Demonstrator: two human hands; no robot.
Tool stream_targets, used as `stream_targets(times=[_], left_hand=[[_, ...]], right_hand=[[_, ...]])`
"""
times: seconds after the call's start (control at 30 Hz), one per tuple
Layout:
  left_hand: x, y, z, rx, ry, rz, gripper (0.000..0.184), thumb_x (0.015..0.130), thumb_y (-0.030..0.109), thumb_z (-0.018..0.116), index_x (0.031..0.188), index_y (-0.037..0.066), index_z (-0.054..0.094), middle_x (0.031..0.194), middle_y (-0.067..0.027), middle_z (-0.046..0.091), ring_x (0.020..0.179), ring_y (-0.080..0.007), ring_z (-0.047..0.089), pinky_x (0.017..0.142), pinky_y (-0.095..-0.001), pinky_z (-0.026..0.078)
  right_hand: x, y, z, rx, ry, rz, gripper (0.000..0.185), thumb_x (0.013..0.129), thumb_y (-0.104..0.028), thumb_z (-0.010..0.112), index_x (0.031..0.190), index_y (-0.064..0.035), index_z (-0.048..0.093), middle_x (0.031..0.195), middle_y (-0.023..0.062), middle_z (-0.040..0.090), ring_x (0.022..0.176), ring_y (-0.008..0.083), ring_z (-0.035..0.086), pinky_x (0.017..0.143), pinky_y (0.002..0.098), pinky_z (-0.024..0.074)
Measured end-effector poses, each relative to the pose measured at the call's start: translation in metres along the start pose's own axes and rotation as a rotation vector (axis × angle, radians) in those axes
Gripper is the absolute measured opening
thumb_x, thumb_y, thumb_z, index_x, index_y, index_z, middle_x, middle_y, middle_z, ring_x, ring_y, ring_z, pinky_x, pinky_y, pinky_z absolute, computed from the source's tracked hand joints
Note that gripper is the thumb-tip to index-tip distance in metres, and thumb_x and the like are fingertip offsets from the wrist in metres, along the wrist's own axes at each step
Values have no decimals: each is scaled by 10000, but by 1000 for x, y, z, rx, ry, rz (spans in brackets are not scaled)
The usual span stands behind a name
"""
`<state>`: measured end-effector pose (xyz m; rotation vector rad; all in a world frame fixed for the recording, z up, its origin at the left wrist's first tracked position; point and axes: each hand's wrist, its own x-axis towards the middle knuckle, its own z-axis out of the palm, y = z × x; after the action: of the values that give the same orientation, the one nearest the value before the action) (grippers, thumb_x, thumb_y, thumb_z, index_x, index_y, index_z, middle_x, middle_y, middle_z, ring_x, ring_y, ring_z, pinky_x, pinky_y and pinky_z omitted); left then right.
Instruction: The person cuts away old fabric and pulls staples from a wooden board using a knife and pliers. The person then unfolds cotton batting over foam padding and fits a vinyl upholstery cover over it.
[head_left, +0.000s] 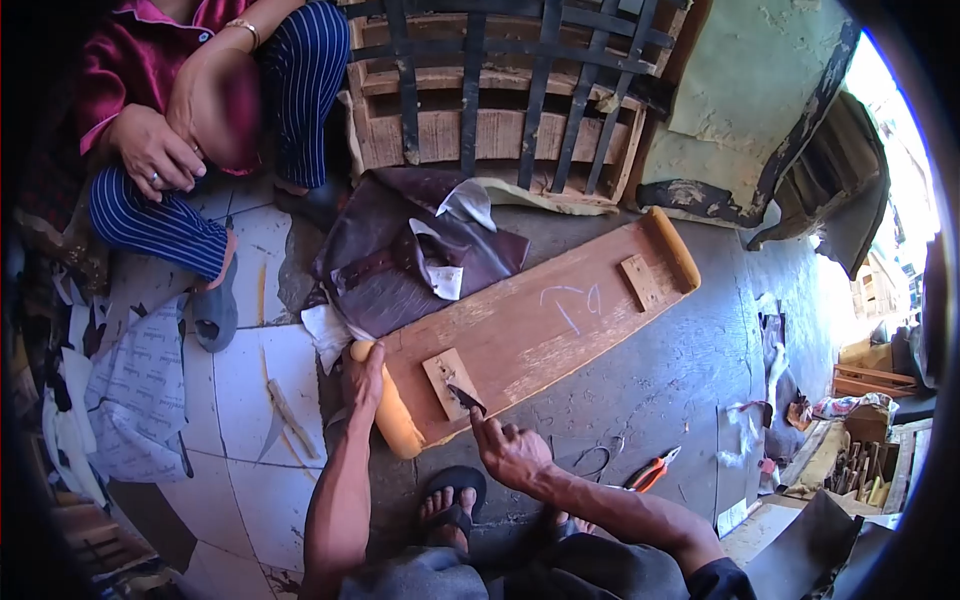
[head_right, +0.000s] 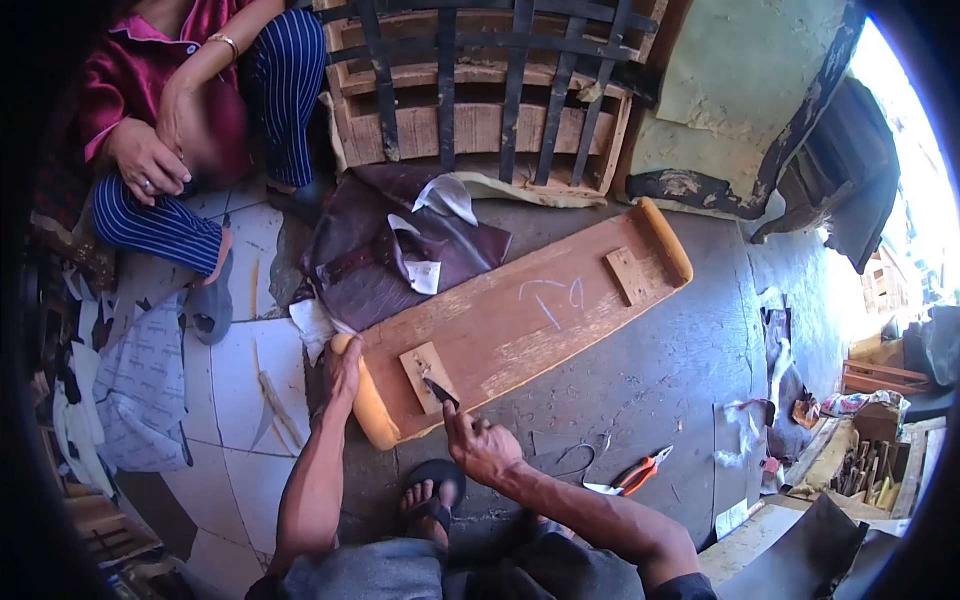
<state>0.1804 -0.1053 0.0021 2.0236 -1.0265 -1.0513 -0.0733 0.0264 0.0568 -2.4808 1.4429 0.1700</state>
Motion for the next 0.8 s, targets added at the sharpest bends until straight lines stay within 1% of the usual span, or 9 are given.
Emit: stream_targets(times=[0.13, 0.2, 0.23, 0.27, 0.43, 0.57, 0.67, 0.73, 0.8], left_hand=[[-1, 0, 1, -35, -4, -53, 690, 845, 520, 646, 1260, -15, 513, 1185, -223, 622, 1088, -369, 619, 937, -443, 468], [-4, -6, 4, -54, -28, -5, 703, 843, 526, 647, 1264, -20, 512, 1190, -226, 622, 1097, -370, 615, 942, -444, 465], [-4, -8, -2, -53, -50, 50, 715, 841, 531, 648, 1269, -26, 511, 1194, -230, 622, 1105, -371, 610, 946, -445, 461], [8, -1, -5, -41, -44, 94, 715, 841, 531, 648, 1269, -26, 511, 1194, -230, 622, 1105, -371, 610, 946, -445, 461], [10, -9, -1, 38, -13, 70, 658, 855, 513, 632, 1245, -10, 551, 1125, -164, 628, 1047, -295, 597, 908, -403, 456], [2, -1, -1, -42, -29, 29, 688, 848, 495, 646, 1271, -27, 501, 1153, -211, 620, 1062, -349, 606, 939, -434, 459], [5, -7, 3, -6, 4, 22, 693, 856, 486, 644, 1291, -26, 473, 1169, -207, 611, 1066, -347, 604, 937, -430, 461], [5, -2, 3, -1, 32, -2, 698, 859, 490, 642, 1301, -20, 466, 1185, -205, 606, 1076, -341, 602, 934, -428, 464], [1, -4, 0, -1, -21, 22, 688, 861, 491, 641, 1296, -14, 473, 1179, -202, 607, 1073, -334, 601, 926, -428, 468]], right_hand=[[6, 15, 16, 276, 102, 54, 596, 851, -84, 555, 1424, 44, 456, 987, 180, 649, 772, 295, 712, 597, 444, 573], [28, 28, 24, 1136, 300, 158, 533, 851, -83, 563, 1375, 5, 533, 937, 183, 685, 766, 352, 699, 649, 467, 567], [34, 18, 19, 1075, 339, 176, 466, 858, -103, 561, 1315, -20, 585, 912, 201, 699, 766, 442, 674, 693, 502, 551], [31, 15, 7, 763, 145, 173, 512, 864, -129, 570, 1370, -55, 542, 947, 208, 688, 763, 447, 672, 695, 517, 554], [-2, 7, -18, 396, 11, 215, 625, 848, -128, 572, 1452, -54, 431, 1001, 181, 649, 755, 377, 700, 631, 490, 572], [-3, 8, 5, 155, 240, 28, 608, 823, -70, 572, 1406, 56, 455, 959, 134, 611, 672, 294, 694, 488, 430, 542], [0, -6, 20, 34, 145, 61, 623, 829, -81, 571, 1417, 72, 434, 962, 130, 612, 693, 289, 695, 526, 422, 557], [3, -1, 17, 227, 104, 130, 626, 822, -107, 582, 1424, 20, 466, 936, 133, 624, 718, 301, 693, 593, 442, 574], [3, 19, 16, 821, 124, 269, 625, 811, -148, 600, 1426, -83, 510, 898, 149, 643, 724, 339, 688, 676, 452, 582]])
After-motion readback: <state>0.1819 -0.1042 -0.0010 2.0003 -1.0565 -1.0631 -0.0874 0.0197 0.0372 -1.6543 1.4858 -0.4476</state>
